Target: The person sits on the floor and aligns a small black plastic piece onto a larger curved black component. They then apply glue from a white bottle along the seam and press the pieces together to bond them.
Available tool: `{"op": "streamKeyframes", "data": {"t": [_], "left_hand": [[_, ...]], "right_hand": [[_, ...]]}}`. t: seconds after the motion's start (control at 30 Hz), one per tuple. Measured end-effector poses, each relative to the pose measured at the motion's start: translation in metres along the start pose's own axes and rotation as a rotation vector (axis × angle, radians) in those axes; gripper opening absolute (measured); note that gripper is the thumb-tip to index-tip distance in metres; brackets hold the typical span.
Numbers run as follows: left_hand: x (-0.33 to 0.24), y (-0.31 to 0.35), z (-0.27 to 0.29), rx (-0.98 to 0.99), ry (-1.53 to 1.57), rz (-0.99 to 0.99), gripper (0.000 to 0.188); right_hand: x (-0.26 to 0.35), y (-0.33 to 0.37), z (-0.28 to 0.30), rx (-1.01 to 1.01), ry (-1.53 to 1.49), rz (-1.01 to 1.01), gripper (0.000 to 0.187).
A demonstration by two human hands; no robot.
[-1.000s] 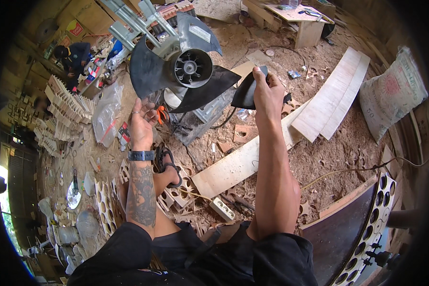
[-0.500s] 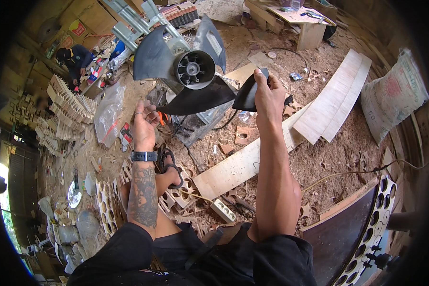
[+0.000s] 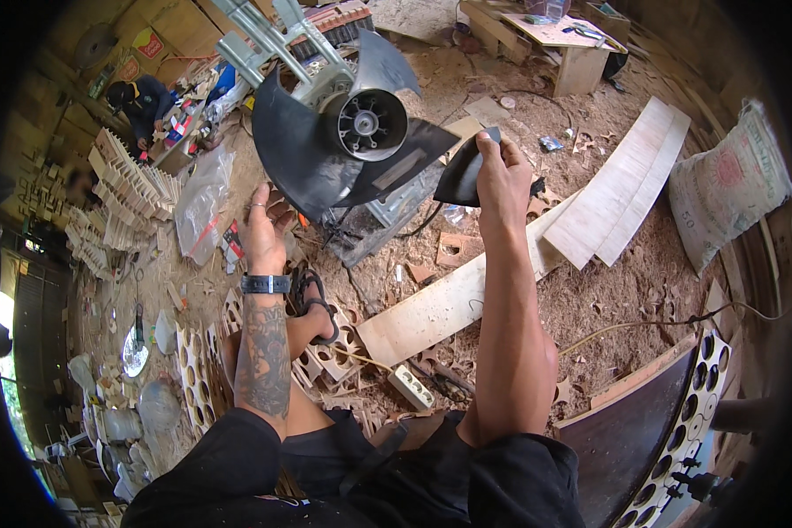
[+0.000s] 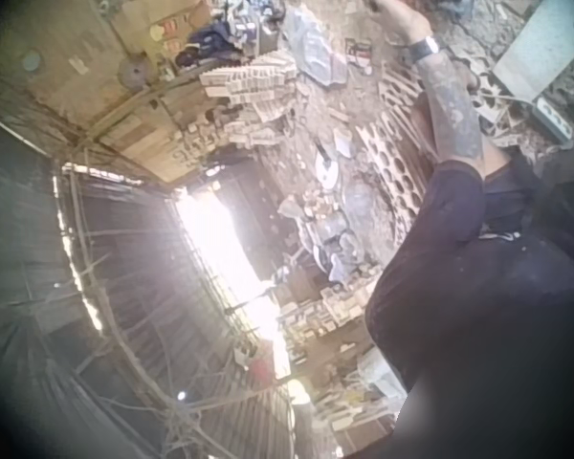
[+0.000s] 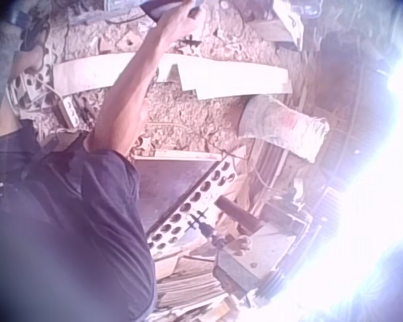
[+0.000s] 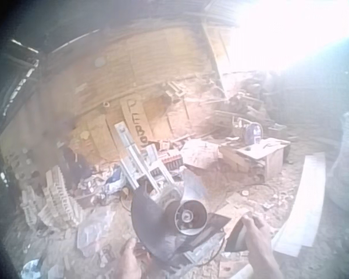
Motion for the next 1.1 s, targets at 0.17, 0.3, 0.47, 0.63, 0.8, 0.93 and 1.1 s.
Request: {"op": "streamKeyframes", "data": {"t": [0.17, 0.3, 0.47, 0.63, 0.8, 0.93, 1.1], "left_hand": [[-0.004, -0.001, -0.004, 0.042, 0.095, -0.033, 0.032], [-0.005, -0.001, 0.001, 0.003, 0.092, -0.024, 0.028], [-0.004, -0.004, 0.012, -0.106, 0.115, -0.073, 0.025], [0.0, -0.006, 0.017, -0.198, 0.082, -0.044, 0.032], [0.024, -0.005, 0.003, 0.035, 0.09, 0.158, 0.051], [0.05, -0.016, -0.002, 0.268, 0.19, 0.242, 0.045], [0.053, -0.039, 0.01, 0.23, 0.272, 0.171, 0.044]], "right_hand": [[-0.003, -0.001, -0.001, 0.046, -0.03, -0.042, 0.024], [-0.006, -0.002, 0.0, 0.053, -0.071, -0.042, 0.024], [-0.012, -0.005, -0.004, 0.112, -0.304, -0.103, 0.017], [-0.011, -0.004, -0.011, 0.226, -0.496, -0.141, 0.019], [-0.016, -0.01, -0.009, 0.204, -0.535, -0.108, 0.025], [-0.023, -0.029, 0.007, 0.148, -0.347, -0.081, 0.014], [-0.012, -0.025, 0.02, 0.239, -0.385, -0.003, 0.016]]}}
Point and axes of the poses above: each hand's wrist, its own y-axis away from the middle knuckle, its own z-axis out of the back of the hand, x = y × z, the point moved 6 cm from there along -y, towards the middle knuckle
